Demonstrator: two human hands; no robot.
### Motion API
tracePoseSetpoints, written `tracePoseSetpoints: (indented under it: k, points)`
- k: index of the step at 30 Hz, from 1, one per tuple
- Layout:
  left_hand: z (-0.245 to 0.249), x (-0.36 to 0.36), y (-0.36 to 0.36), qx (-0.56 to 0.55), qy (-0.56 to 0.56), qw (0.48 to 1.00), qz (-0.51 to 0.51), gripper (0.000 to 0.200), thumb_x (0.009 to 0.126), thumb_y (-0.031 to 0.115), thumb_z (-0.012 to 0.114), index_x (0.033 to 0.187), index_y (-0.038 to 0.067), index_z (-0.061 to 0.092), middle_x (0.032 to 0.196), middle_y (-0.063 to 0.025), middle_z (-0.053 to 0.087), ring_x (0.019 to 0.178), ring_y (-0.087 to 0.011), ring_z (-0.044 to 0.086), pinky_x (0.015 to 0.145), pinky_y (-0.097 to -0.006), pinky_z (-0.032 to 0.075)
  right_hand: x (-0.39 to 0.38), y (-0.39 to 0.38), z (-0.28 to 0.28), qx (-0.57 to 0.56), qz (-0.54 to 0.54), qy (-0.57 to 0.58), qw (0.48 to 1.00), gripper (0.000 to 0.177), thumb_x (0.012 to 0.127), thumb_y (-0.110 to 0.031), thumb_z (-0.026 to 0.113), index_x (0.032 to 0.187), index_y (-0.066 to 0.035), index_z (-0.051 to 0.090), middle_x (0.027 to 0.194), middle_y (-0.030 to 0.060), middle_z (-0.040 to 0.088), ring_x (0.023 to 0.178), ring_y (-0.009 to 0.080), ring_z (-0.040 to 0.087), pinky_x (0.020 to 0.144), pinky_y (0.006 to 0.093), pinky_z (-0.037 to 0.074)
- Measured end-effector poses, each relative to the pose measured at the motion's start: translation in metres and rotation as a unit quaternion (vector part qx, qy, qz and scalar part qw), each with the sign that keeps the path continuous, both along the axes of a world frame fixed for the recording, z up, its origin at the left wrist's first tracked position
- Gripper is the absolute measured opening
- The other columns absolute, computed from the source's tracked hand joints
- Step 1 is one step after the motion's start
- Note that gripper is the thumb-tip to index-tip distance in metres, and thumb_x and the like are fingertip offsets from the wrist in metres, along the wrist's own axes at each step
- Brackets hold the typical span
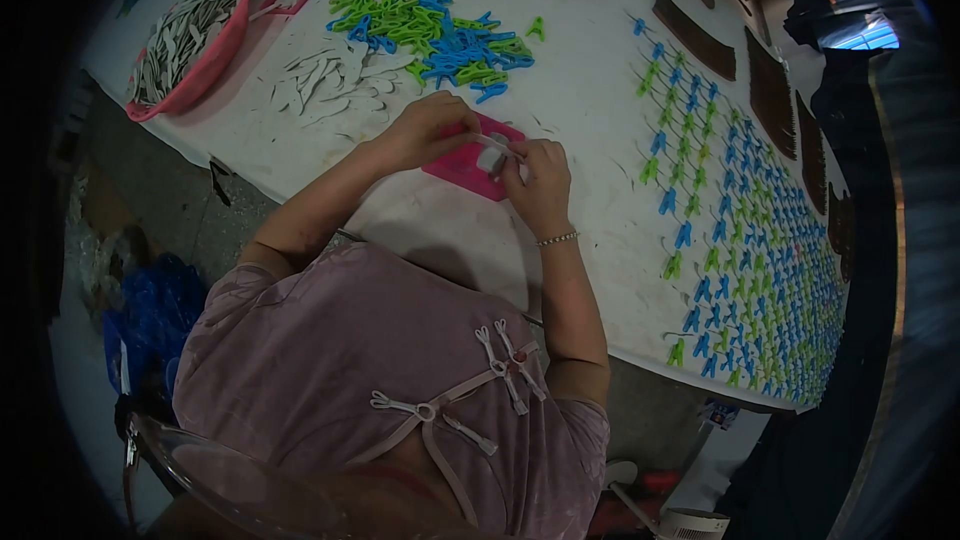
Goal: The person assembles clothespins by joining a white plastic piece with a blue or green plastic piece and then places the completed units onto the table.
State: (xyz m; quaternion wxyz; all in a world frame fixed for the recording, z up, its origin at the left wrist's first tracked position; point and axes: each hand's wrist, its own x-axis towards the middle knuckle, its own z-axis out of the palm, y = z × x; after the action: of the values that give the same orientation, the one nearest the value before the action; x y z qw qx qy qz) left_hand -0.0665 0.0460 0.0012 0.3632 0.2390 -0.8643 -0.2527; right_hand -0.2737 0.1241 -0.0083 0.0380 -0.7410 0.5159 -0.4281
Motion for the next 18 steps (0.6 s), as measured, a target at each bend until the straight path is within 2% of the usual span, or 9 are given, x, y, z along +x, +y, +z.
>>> tracePoseSetpoints:
  k: [9, 15, 17, 18]
  points:
    - [-0.006, -0.01, -0.004, -0.008, -0.01, 1.0, -0.021, 0.01, 0.077, 0.011, 0.068, 0.084, 0.008, 0.061, 0.082, -0.005, 0.059, 0.081, -0.0251, 0.055, 0.072, -0.0364, 0.043, -0.008, 0.004, 0.005, -0.038, -0.018, 0.05, 0.998, 0.015, 0.07, -0.001, 0.064, 0.085, -0.004, 0.062, 0.084, 0.0085, 0.06, 0.079, 0.0262, 0.055, 0.069, 0.0361, 0.046]
    - [-0.006, -0.028, -0.005, -0.032, -0.005, 0.999, -0.032, 0.009, 0.073, 0.013, 0.068, 0.079, 0.011, 0.063, 0.079, -0.0046, 0.057, 0.081, -0.0262, 0.054, 0.072, -0.038, 0.042, -0.003, 0.002, 0.03, -0.064, -0.033, -0.01, 0.997, 0.021, 0.07, -0.001, 0.063, 0.09, -0.003, 0.06, 0.085, 0.0101, 0.058, 0.079, 0.026, 0.056, 0.071, 0.0345, 0.046]
    - [-0.006, -0.032, -0.006, -0.041, -0.02, 0.999, -0.03, 0.009, 0.071, 0.012, 0.068, 0.078, 0.011, 0.063, 0.079, -0.0043, 0.057, 0.082, -0.0259, 0.055, 0.073, -0.0377, 0.042, 0.002, 0.0, 0.034, -0.008, -0.016, -0.102, 0.995, 0.027, 0.072, 0.001, 0.063, 0.098, -0.002, 0.058, 0.087, 0.0076, 0.058, 0.08, 0.0204, 0.056, 0.073, 0.0308, 0.047]
    - [-0.009, -0.034, -0.006, -0.052, -0.026, 0.998, -0.027, 0.009, 0.07, 0.012, 0.069, 0.078, 0.011, 0.064, 0.079, -0.0043, 0.057, 0.081, -0.0257, 0.055, 0.072, -0.0379, 0.043, 0.003, -0.002, 0.031, -0.009, -0.015, -0.101, 0.995, 0.027, 0.072, 0.001, 0.063, 0.098, -0.002, 0.058, 0.087, 0.0076, 0.058, 0.08, 0.0204, 0.056, 0.073, 0.0308, 0.047]
